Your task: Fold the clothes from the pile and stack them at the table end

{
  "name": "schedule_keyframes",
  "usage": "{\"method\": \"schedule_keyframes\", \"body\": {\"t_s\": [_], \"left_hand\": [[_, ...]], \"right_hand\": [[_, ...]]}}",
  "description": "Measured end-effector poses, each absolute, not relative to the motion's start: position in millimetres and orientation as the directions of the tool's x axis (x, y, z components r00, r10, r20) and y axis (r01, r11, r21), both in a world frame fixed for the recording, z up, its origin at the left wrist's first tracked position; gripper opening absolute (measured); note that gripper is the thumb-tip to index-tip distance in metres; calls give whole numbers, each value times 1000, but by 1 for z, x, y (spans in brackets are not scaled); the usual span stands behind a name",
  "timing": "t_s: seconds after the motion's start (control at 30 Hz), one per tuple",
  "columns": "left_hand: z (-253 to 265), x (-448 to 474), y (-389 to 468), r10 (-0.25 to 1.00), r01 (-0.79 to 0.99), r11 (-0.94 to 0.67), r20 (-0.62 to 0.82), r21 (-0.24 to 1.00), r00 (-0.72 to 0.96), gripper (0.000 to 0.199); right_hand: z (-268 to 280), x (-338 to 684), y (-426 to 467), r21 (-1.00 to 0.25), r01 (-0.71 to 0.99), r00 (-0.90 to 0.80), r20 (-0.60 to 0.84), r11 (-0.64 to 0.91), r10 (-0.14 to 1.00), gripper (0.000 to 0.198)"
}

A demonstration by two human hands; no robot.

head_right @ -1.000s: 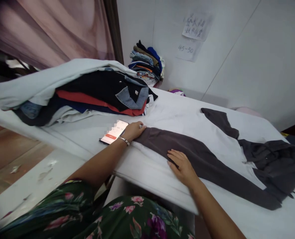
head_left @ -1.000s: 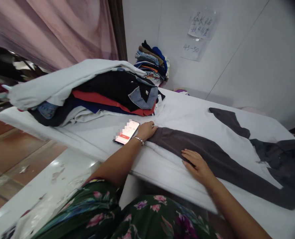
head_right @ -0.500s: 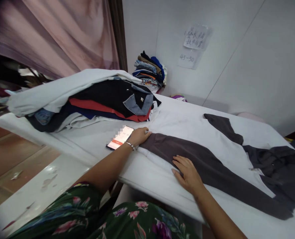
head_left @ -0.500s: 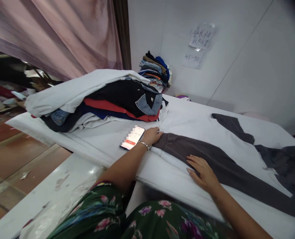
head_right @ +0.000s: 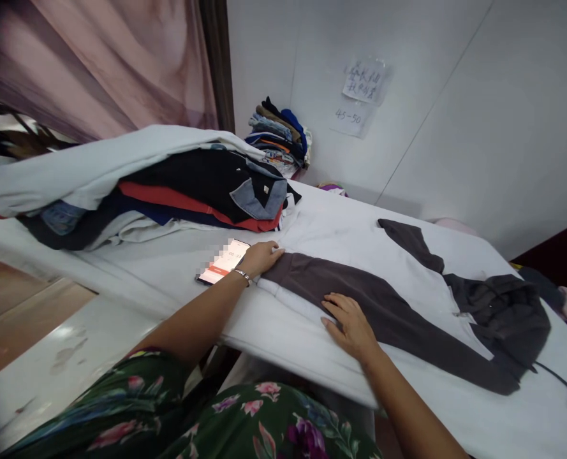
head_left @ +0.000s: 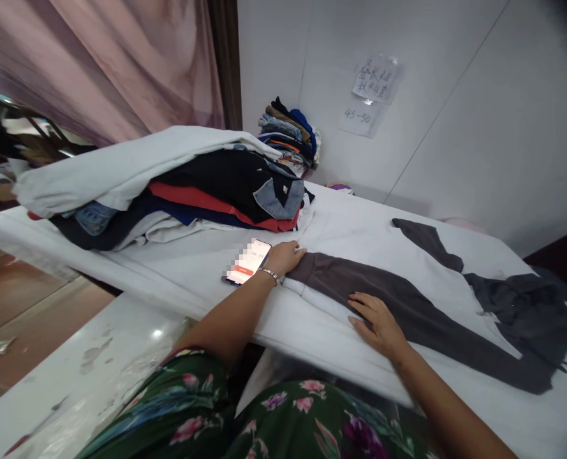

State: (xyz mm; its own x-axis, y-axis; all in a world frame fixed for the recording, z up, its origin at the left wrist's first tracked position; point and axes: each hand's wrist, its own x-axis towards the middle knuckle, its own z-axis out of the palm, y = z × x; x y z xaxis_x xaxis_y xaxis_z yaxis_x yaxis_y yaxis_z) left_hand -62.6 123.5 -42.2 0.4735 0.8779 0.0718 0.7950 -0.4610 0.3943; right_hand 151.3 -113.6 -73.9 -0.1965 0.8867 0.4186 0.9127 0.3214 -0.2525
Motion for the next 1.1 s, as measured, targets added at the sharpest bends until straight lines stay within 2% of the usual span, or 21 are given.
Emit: {"method": "schedule_keyframes", "body": {"t_s": [0.27,0.37,0.5,0.83,1.0,1.1], "left_hand": [[-37,-64,116,886,796,-451,97,404,453,44],[-37,-65,115,888,790,-446,99,421,448,43],[-37,-66,117,900,791,-420,90,445,427,44],[-18,-85,92,912,796,-381,52,470,406,45],[-23,-110,63,924,790,-369,97,490,371,36],[-29,-122,50,934,797,-339,75,500,350,32]], "right_hand": [[-73,146,-111,-339,913,-93,366,226,926,32],[-76,142,-108,-388,903,-20,392,186,920,28],[-79,135,-106,-395,905,31,430,157,902,25],[-78,131,-106,-493,850,93,490,188,867,24],[-77,130,-107,-440,872,34,488,213,872,22],[-79,131,-106,-517,829,79,488,214,869,21]]}}
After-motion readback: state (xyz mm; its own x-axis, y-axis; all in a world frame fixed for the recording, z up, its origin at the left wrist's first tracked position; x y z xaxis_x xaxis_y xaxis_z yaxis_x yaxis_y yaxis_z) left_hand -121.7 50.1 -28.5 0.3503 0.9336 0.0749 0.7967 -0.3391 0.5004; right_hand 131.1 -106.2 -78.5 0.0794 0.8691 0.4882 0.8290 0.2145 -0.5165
